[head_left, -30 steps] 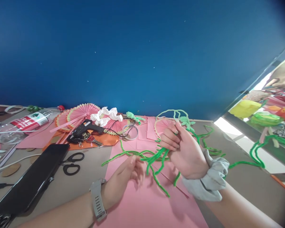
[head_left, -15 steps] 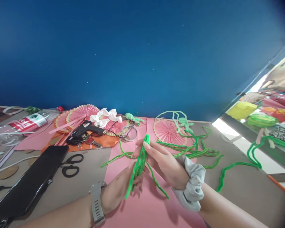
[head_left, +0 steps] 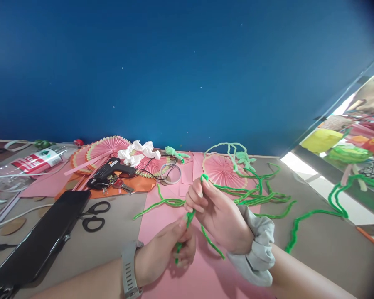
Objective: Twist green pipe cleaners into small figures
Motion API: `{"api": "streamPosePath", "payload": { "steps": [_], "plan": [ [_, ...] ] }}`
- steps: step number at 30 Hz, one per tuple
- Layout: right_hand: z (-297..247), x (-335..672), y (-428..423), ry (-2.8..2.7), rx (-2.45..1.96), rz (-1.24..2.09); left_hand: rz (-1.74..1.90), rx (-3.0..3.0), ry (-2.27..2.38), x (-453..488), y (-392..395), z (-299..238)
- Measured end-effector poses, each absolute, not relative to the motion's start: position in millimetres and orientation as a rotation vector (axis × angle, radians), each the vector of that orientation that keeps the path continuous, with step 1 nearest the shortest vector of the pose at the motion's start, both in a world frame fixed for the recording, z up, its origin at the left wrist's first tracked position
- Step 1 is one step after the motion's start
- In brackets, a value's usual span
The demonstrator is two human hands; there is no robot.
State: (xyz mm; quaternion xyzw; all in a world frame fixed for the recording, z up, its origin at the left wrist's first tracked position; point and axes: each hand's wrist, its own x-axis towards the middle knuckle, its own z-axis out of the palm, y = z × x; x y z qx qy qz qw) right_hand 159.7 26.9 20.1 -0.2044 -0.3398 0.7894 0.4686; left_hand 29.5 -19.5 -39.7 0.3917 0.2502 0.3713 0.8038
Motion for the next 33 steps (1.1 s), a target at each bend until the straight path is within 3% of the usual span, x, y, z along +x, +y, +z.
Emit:
{"api": "streamPosePath", "payload": {
  "steps": [5, 11, 26, 33],
  "plan": [
    [32, 167, 26, -0.674, -0.509, 1.982, 0.826, 0.62, 0.409, 33, -21, -29],
    [31, 170, 24, -0.596, -0.577, 1.903, 0.647, 0.915, 0.526, 28, -17, -26],
    [53, 177, 30, -0.821, -0.651, 1.865, 0.764, 0.582, 0.385, 26, -16, -37],
    [39, 173, 29, -0.778, -0.648, 1.927, 0.621, 0.891, 0.503, 29, -23, -34]
  ]
}}
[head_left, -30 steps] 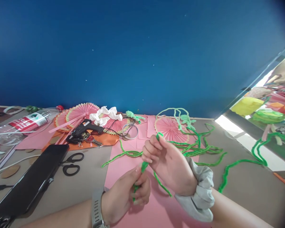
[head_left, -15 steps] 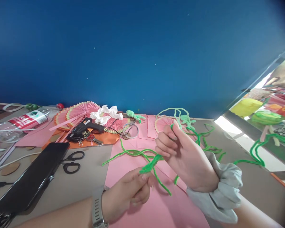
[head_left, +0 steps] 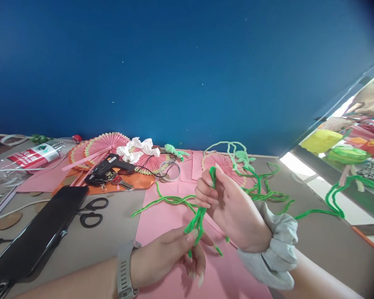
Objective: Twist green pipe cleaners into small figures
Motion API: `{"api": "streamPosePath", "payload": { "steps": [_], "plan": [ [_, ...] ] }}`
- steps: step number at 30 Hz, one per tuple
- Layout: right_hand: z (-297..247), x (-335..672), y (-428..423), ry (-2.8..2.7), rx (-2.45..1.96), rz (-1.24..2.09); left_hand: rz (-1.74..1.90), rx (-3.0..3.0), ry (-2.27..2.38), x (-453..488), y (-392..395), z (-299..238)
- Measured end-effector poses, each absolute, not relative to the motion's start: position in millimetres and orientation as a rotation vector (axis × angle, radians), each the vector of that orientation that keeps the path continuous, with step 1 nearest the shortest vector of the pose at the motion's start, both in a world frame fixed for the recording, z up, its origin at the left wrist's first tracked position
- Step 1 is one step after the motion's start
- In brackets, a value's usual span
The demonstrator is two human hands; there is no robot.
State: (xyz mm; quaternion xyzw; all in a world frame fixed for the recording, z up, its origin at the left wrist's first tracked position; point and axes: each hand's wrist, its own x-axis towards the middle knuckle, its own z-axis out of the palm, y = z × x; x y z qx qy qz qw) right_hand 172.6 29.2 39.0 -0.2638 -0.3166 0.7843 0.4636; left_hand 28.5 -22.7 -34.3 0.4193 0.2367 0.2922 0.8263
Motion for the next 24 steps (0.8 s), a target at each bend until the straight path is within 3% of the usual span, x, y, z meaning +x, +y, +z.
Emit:
{"api": "streamPosePath", "payload": {
  "steps": [9, 19, 24],
  "plan": [
    [22, 164, 24, -0.726, -0.58, 2.078, 0.621, 1.014, 0.495, 26, -21, -34],
    [37, 172, 27, -0.464, -0.396, 1.889, 0.782, 0.602, 0.435, 29, -18, -25],
    [51, 170, 21, -0.592, -0.449, 1.742, 0.842, 0.757, 0.486, 28, -21, -23]
  ]
}}
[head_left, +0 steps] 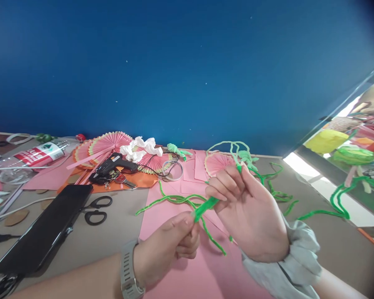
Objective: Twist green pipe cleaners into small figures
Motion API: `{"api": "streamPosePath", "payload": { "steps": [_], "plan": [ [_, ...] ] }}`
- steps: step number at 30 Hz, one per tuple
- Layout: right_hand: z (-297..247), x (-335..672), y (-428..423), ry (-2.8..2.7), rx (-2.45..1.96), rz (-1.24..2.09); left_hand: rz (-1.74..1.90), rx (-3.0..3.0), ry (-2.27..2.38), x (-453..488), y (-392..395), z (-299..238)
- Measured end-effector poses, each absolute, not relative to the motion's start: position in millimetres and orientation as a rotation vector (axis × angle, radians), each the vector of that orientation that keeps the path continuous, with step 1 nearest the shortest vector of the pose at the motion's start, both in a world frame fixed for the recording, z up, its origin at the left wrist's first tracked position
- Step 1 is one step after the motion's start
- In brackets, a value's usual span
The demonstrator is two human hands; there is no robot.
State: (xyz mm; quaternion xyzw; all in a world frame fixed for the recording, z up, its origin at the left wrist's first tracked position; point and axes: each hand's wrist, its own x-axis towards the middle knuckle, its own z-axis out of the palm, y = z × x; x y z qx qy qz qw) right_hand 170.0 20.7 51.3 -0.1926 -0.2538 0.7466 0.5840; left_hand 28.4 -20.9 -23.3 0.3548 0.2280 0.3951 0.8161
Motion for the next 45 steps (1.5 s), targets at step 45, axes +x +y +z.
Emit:
{"api": "streamPosePath", "payload": {
  "steps": [45],
  "plan": [
    [5, 170, 29, -1.645, -0.884, 1.241, 0.719, 1.067, 0.847, 15, -17, 1]
  ]
}}
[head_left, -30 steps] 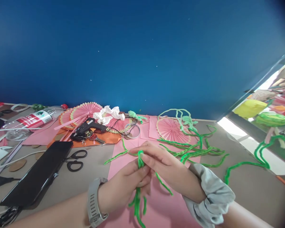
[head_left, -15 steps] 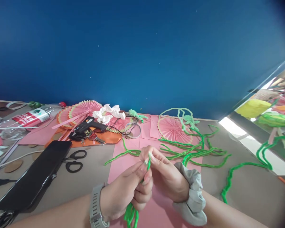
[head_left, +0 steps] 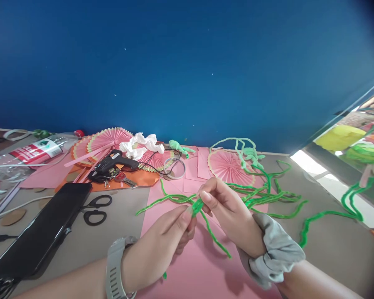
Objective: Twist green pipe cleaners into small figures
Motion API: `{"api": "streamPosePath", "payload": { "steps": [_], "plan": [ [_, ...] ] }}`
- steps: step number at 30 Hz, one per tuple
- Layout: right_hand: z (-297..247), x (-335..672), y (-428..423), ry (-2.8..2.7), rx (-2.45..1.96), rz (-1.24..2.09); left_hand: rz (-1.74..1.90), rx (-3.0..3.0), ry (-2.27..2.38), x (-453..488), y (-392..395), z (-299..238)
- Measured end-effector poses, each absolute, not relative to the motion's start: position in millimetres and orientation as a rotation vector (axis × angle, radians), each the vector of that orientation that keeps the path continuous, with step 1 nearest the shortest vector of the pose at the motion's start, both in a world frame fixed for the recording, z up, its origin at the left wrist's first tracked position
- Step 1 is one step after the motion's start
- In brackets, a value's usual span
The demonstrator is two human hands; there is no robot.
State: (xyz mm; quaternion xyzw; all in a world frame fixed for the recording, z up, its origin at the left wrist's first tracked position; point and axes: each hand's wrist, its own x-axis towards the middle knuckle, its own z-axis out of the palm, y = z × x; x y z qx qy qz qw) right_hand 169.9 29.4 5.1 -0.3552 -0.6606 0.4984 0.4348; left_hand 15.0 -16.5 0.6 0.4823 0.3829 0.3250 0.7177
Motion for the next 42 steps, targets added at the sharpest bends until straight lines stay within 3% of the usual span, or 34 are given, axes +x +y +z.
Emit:
{"api": "streamPosePath", "payload": {
  "steps": [4, 8, 14, 20, 25, 35, 42],
  "plan": [
    [3, 171, 31, -1.632, -0.88, 1.177, 0.721, 0.857, 0.671, 15, -12, -10],
    [1, 174, 34, -1.701, -0.965, 1.131, 0.723, 0.93, 0.811, 15, -10, -14],
    [11, 171, 37, -1.648, -1.049, 1.418, 0.774, 1.152, 1.004, 17, -11, -14],
    [10, 167, 31, -1.332, -0.913, 1.565, 0.853, 0.983, 0.749, 17, -16, -11],
    [13, 171, 32, -1.517, -0.778, 1.739, 0.794, 0.861, 0.61, 16, -16, -8],
    [11, 173, 24, -1.85, -1.083, 1.217, 0.81, 0.946, 0.769, 16, -13, -17],
    [6, 170, 31, -1.696, -0.754, 1.615, 0.779, 0.708, 0.604, 16, -15, -10]
  ]
}}
